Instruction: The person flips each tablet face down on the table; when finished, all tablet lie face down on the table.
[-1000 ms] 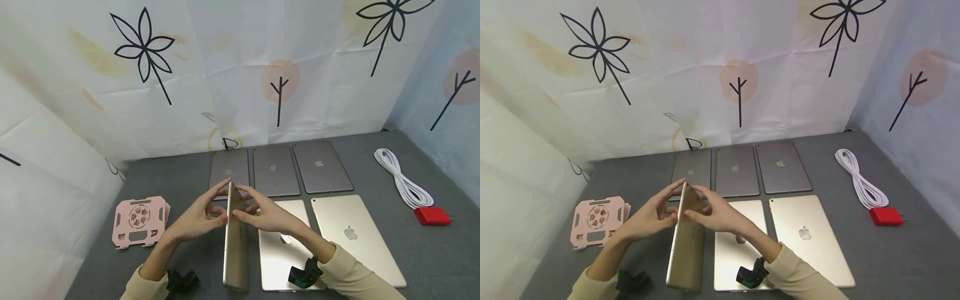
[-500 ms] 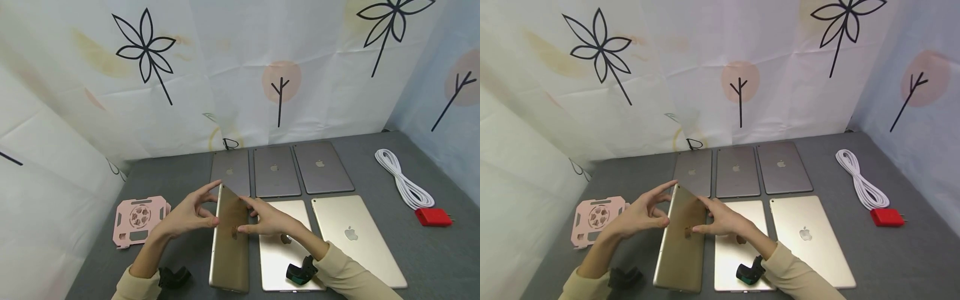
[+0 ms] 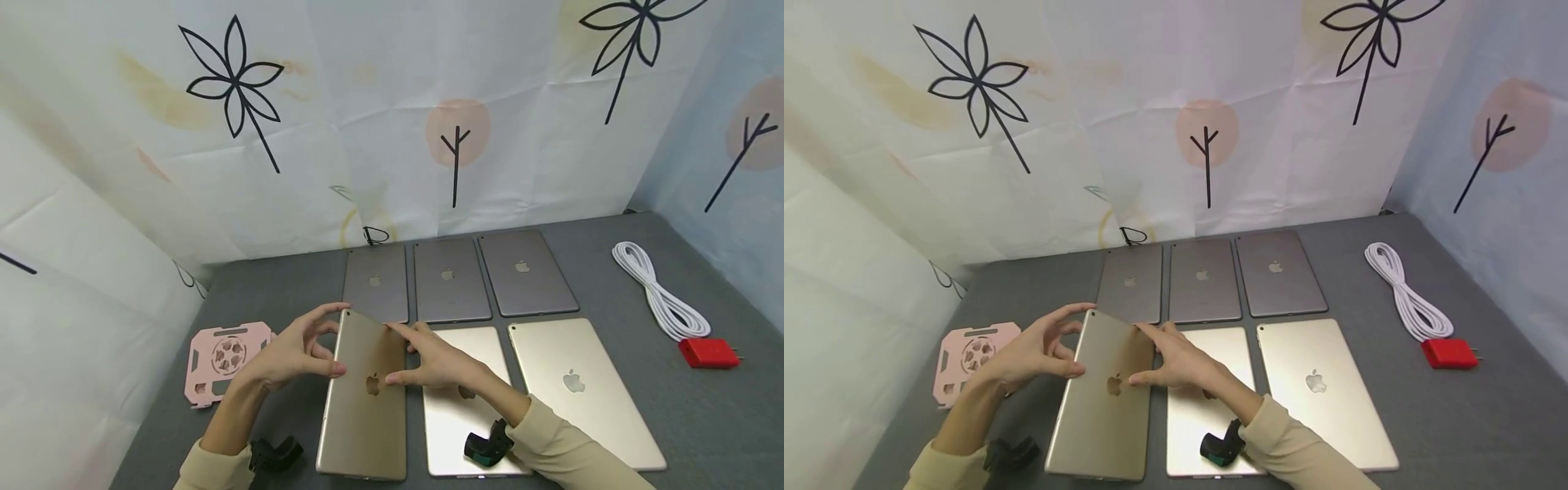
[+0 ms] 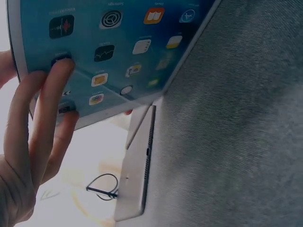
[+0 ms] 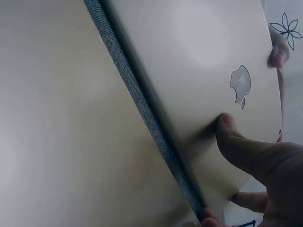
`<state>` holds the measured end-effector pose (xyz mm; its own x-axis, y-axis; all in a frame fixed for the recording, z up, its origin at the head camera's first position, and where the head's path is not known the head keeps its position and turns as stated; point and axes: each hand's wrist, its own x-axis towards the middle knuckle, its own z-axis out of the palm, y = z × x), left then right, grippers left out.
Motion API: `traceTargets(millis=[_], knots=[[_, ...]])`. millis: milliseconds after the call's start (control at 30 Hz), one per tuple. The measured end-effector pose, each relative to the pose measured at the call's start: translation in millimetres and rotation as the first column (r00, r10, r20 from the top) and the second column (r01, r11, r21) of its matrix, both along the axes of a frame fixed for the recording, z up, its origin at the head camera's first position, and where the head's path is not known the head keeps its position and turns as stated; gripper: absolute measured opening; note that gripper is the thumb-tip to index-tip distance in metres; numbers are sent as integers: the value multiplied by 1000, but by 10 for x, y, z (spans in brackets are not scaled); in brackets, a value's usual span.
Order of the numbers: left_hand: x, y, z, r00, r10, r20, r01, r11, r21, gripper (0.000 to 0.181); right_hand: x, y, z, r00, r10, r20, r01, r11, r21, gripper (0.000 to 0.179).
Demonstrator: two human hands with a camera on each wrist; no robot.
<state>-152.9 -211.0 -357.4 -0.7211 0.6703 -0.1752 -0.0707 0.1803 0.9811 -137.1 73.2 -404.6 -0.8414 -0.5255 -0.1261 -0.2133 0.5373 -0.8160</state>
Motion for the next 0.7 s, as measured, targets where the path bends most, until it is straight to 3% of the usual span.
traceTargets(millis=[200, 467, 600, 700], knots=[[24, -72, -79, 1000, 18, 18, -19, 999, 49, 93, -1, -21, -5, 998, -61, 15, 61, 998, 3, 91], [43, -167, -156, 1000, 17, 25, -20, 995, 94, 93, 4, -51, -19, 997, -72, -13, 72, 997, -3, 86], [37, -187, -187, 1000, 11, 21, -12, 998, 60, 98, 8, -67, -16, 994, -113, -13, 113, 994, -8, 85], [20, -200, -232, 1000, 6, -22, -6, 1000, -15, 99, 8, -76, -16, 989, -143, -23, 143, 990, 3, 85]])
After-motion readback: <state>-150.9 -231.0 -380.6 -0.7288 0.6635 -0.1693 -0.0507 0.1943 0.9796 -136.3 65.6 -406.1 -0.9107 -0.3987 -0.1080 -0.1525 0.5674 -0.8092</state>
